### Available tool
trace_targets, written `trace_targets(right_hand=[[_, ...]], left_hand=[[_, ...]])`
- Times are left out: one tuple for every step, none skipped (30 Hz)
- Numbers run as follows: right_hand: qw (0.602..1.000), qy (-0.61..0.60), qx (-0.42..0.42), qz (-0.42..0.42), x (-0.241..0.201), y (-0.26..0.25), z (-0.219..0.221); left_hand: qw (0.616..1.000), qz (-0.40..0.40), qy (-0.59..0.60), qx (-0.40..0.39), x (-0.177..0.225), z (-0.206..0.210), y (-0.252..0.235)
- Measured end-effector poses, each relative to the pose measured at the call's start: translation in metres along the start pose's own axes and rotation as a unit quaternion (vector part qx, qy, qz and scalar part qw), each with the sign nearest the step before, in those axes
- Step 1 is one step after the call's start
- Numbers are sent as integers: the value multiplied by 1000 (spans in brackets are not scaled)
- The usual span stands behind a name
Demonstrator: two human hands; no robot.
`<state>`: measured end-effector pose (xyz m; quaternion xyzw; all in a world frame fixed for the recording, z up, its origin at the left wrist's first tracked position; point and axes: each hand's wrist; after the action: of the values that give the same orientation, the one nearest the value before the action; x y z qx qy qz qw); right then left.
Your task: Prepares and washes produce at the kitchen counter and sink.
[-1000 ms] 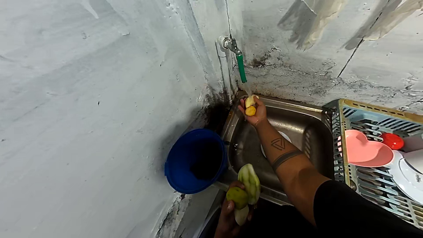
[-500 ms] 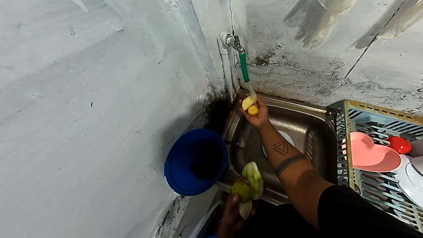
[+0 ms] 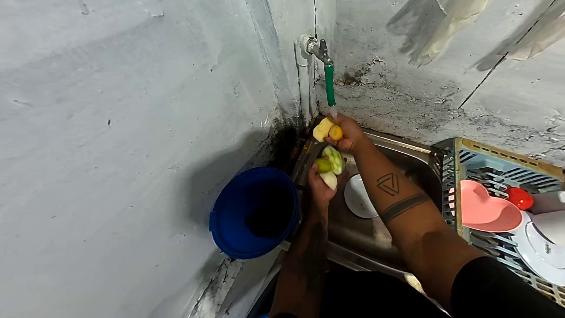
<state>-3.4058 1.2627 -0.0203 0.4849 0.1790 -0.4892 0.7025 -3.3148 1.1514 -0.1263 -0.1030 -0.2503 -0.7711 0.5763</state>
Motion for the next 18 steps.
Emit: trace_targets(right_hand=[[997,82,-1,-13,-9,2,1],[986,167,-7,-25,-17,3,2],[969,245,-11,-37,-24,5,3],[949,312,-12,-51,-31,6,4],[931,359,-14,-65,-38,8,4],[920,382,-14,-83,-43,10,2],[921,375,-7,-105,-46,12,-1],[933,334,16,-135,-46,14,-6],[949,263,49,-169,-43,15,-13],[960,172,84,-205,-39,16,-21],[961,70,116,-239,-31,15,-30],[953,-28,141,-268,-23,13,-40],[935,-116,166,-292,-16,9,-49],[914,-178,196,-307,-9,4,-56],[900,-218,219,-308,-2,0,-61],[890,-251,231,-301,5,-4,-65],[887,-278,232,-286,11,-8,-68],[890,-296,229,-262,16,-11,-68]], left_hand=[[1000,-1,13,-10,-1,5,-15],[1000,-3,24,-20,-2,10,-29],[999,-4,32,-27,-4,15,-40],[999,-5,43,-30,-7,18,-50],[998,-6,48,-30,-10,22,-58],[998,-7,56,-29,-12,26,-65],[998,-6,59,-29,-12,31,-69],[998,-3,62,-29,-13,37,-72],[997,1,65,-31,-13,45,-74],[997,0,70,-43,-11,50,-77],[996,-4,74,-57,-10,54,-79],[996,-4,72,-56,-8,59,-82],[996,-1,74,-53,-7,63,-87],[994,1,88,-61,-5,65,-91],[992,4,103,-67,-4,67,-95],[991,5,116,-72,-2,68,-98],[990,6,120,-77,0,69,-100],[990,5,117,-79,1,70,-101]])
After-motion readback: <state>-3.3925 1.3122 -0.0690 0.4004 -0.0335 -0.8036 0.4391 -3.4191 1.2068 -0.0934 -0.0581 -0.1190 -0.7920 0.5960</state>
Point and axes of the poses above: each hand's wrist, its own y-axis away from the middle knuckle, its own z-axis out of the palm, x = y × z, and after that the axes turned 2 degrees about -x, right-handed
